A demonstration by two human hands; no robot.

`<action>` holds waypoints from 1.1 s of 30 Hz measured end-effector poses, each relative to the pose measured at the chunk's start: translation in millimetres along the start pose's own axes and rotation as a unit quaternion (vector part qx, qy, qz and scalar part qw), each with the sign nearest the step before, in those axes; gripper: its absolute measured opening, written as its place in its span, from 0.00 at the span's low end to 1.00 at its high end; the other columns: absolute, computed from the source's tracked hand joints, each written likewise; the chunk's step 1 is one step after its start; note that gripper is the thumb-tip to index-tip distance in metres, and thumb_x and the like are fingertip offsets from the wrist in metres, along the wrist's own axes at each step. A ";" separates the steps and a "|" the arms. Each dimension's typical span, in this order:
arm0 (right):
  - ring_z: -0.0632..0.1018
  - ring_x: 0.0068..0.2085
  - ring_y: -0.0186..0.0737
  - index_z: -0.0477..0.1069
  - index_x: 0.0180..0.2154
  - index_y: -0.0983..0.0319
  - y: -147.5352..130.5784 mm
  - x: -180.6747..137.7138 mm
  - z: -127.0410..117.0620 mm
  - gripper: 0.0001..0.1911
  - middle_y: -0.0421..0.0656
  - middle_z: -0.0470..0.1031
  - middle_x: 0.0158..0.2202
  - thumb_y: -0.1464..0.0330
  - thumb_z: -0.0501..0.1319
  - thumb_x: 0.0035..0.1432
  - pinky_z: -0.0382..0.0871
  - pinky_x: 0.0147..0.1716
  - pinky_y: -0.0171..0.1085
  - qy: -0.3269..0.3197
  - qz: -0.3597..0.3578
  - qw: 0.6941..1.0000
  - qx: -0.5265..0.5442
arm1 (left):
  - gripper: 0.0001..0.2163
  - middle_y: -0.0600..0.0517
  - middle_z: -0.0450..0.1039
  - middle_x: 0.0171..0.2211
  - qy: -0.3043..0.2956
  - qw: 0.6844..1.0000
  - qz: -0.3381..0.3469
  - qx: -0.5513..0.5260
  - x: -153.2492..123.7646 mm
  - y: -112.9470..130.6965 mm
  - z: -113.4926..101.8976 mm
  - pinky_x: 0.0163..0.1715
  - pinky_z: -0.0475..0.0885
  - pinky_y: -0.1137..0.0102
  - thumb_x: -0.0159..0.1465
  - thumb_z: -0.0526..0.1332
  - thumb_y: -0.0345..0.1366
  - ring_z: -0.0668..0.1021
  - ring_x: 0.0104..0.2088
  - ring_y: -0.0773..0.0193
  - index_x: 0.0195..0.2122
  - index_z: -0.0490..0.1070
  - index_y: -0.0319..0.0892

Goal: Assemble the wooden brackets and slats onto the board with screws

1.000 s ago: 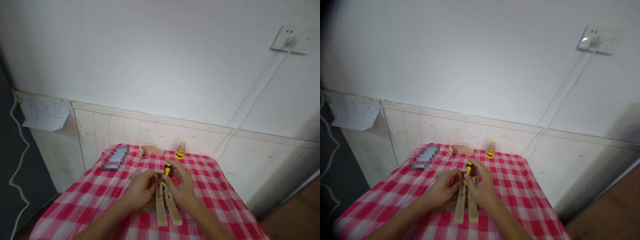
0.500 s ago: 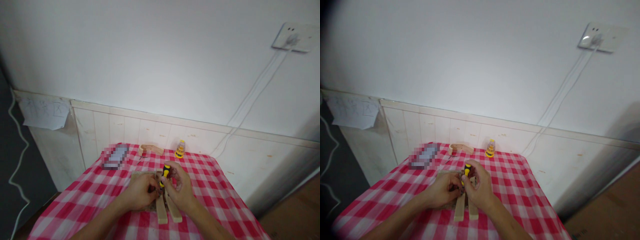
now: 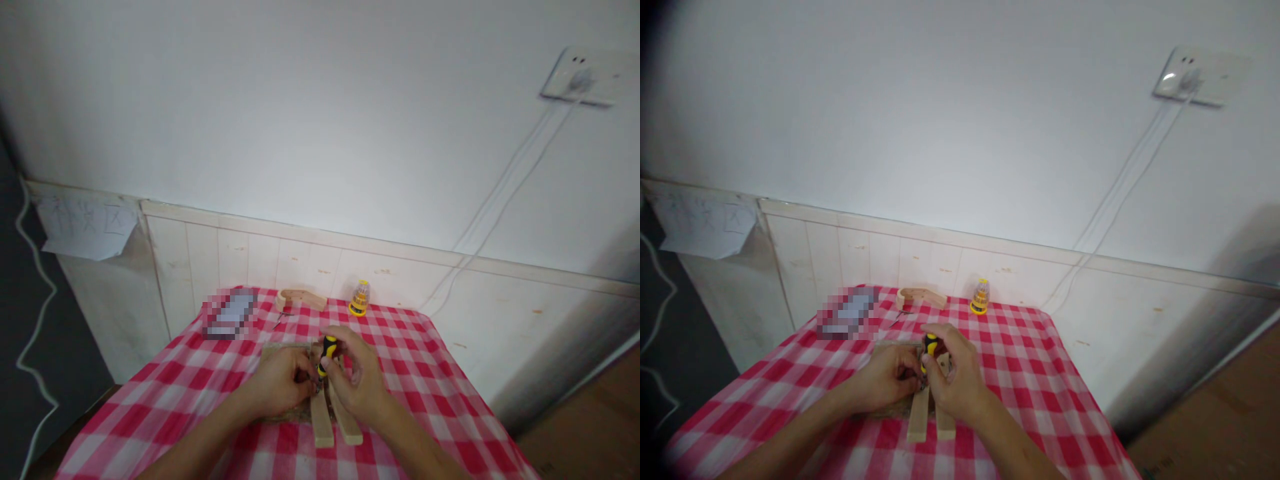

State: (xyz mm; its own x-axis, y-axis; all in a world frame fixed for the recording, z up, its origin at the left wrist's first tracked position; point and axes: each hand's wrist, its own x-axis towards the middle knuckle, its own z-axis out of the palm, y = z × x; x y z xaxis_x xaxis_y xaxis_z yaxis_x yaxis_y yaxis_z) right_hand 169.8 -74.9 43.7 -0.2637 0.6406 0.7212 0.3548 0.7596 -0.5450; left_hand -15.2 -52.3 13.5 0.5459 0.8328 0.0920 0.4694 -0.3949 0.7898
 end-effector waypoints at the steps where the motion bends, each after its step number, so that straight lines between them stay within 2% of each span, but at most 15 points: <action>1: 0.80 0.39 0.41 0.70 0.54 0.54 0.0 -0.1 0.0 0.19 0.43 0.78 0.42 0.72 0.61 0.62 0.76 0.39 0.37 -0.003 -0.001 1.000 -0.007 | 0.09 0.51 0.80 0.29 0.002 1.000 0.000 0.000 -0.2 0.7 -0.3 0.27 0.64 0.73 0.56 0.61 0.31 0.75 0.29 0.63 0.30 0.83 0.41; 3: 0.80 0.38 0.40 0.70 0.54 0.54 -0.4 0.3 0.0 0.20 0.43 0.78 0.42 0.72 0.61 0.62 0.76 0.39 0.37 -0.002 -0.001 1.000 -0.012 | 0.09 0.51 0.80 0.29 0.002 1.000 0.003 -0.003 -0.6 2.3 -0.8 0.27 0.63 0.73 0.57 0.61 0.32 0.75 0.28 0.63 0.31 0.83 0.41; 8: 0.79 0.35 0.39 0.71 0.52 0.55 -2.5 3.1 0.2 0.19 0.42 0.78 0.39 0.73 0.62 0.60 0.76 0.35 0.36 0.006 0.010 1.000 -0.005 | 0.09 0.50 0.82 0.34 -0.002 1.000 0.013 -0.008 -0.3 1.8 -1.6 0.32 0.67 0.73 0.57 0.62 0.32 0.77 0.35 0.61 0.31 0.83 0.42; 14: 0.79 0.33 0.38 0.70 0.51 0.57 -11.2 12.0 -1.5 0.17 0.41 0.78 0.36 0.74 0.61 0.59 0.74 0.33 0.36 -0.037 0.043 0.998 -0.034 | 0.10 0.52 0.81 0.30 -0.008 1.000 0.018 0.011 2.0 -4.7 0.1 0.28 0.64 0.73 0.55 0.61 0.30 0.75 0.29 0.65 0.31 0.83 0.41; 21: 0.79 0.34 0.40 0.70 0.50 0.57 -22.6 7.5 -11.2 0.16 0.41 0.78 0.36 0.74 0.59 0.60 0.74 0.33 0.37 -0.073 0.066 0.993 -0.070 | 0.12 0.54 0.79 0.26 -0.012 1.000 0.016 0.011 0.6 3.3 -1.5 0.24 0.59 0.74 0.54 0.59 0.27 0.73 0.25 0.67 0.32 0.84 0.40; 25: 0.83 0.39 0.41 0.69 0.55 0.55 -18.2 -5.1 -10.2 0.18 0.44 0.81 0.42 0.73 0.58 0.64 0.79 0.40 0.39 -0.033 0.059 0.996 -0.051 | 0.13 0.54 0.81 0.28 0.008 1.000 0.004 0.011 -1.0 6.1 -2.5 0.25 0.61 0.74 0.54 0.60 0.27 0.75 0.26 0.66 0.33 0.85 0.42; 28: 0.84 0.43 0.42 0.68 0.57 0.55 -10.1 -14.2 -4.6 0.19 0.46 0.82 0.45 0.73 0.57 0.66 0.81 0.42 0.39 0.013 0.059 0.998 -0.016 | 0.13 0.53 0.82 0.32 0.014 0.999 0.020 -0.025 -1.4 4.6 -2.1 0.28 0.64 0.74 0.53 0.61 0.26 0.77 0.30 0.65 0.33 0.85 0.43; 33: 0.85 0.45 0.45 0.73 0.55 0.54 -6.9 -24.1 -1.1 0.19 0.47 0.82 0.48 0.73 0.62 0.64 0.82 0.43 0.42 0.050 0.063 0.997 -0.005 | 0.12 0.52 0.81 0.29 0.010 1.000 0.011 -0.023 0.6 -3.3 0.9 0.26 0.62 0.73 0.55 0.62 0.29 0.75 0.27 0.65 0.34 0.85 0.42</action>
State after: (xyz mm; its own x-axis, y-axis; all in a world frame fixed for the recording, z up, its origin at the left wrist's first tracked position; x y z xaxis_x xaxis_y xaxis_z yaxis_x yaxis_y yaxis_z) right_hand 174.7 -95.7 30.5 -0.1256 0.7164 0.6863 0.3892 0.6719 -0.6302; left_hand -15.8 -50.8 10.4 0.5409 0.8324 0.1208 0.4258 -0.3948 0.8141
